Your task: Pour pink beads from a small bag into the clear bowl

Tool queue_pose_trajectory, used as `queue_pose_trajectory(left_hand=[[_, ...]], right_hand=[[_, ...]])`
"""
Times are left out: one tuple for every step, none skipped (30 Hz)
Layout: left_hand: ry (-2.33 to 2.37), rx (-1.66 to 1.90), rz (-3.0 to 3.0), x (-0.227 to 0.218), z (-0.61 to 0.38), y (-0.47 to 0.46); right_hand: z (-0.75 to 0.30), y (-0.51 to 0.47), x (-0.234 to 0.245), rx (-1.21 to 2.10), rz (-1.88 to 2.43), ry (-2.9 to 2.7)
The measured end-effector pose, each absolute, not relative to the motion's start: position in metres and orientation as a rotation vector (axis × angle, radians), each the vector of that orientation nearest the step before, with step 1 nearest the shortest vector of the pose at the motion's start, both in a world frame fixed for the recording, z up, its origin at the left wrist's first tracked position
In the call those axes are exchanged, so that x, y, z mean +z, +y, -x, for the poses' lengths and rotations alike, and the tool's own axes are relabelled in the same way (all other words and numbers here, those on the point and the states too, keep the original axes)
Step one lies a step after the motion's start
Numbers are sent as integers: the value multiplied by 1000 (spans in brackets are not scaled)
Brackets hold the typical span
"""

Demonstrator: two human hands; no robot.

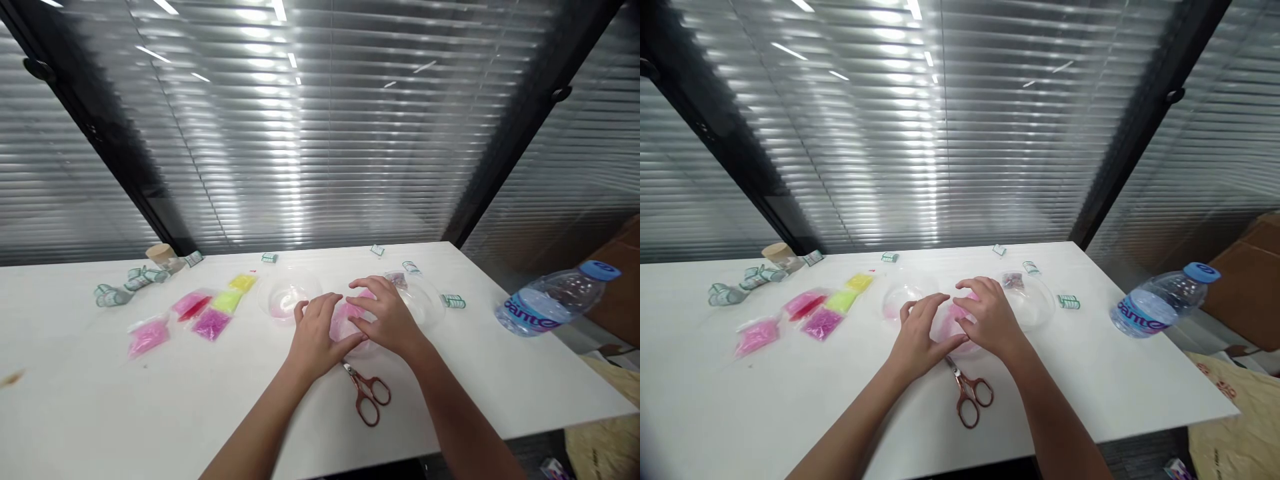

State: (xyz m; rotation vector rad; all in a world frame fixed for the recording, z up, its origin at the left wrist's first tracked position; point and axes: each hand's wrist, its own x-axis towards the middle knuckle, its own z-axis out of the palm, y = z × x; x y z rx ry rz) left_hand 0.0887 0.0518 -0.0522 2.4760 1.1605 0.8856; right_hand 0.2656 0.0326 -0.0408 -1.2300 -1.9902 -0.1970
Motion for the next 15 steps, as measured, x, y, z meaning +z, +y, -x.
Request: queue_pose_trajectory(left_hand=[[1162, 884, -2473, -52, -89, 52], [1161, 883, -2472, -52, -89, 52], [1158, 880, -2473, -51, -89, 52], [1154, 877, -2473, -51, -89, 52], [1153, 873, -2472, -50, -89, 51], [1154, 868, -2471, -50, -89, 51], [1155, 862, -2469, -49, -89, 51], [1156, 858, -2466, -49, -89, 50], [1154, 855, -2464, -49, -89, 50], [1150, 854, -2462, -48, -89, 50], [1143, 852, -2462, -48, -89, 50], [1138, 850, -2461, -48, -89, 50], [1137, 850, -2459, -48, -89, 50], [1139, 850, -2457, -48, -89, 50], [1142, 850, -2456, -49, -89, 50]], right_hand=[[-266, 33, -41, -198, 1225, -1993], [-265, 33, -41, -196, 1225, -1995], [-265, 33, -41, -194, 1229, -1995], [-265, 33, -41, -194, 1235, -1992], [-265, 33, -42, -194, 1240, -1991], [-265, 33, -42, -195, 1242, -1992], [-265, 33, -42, -195, 1239, -1994], [-265, 33, -42, -196, 1232, -1998], [-265, 34, -42, -197, 1225, -1999], [-265, 34, -42, -198, 1222, -1998], [-265, 34, -42, -202, 1222, -1995], [-264, 34, -42, -208, 1220, -1991], [-264, 34, -42, -214, 1216, -1990], [-264, 34, -42, -219, 1210, -1991], [-265, 33, -42, -222, 1203, -1993]])
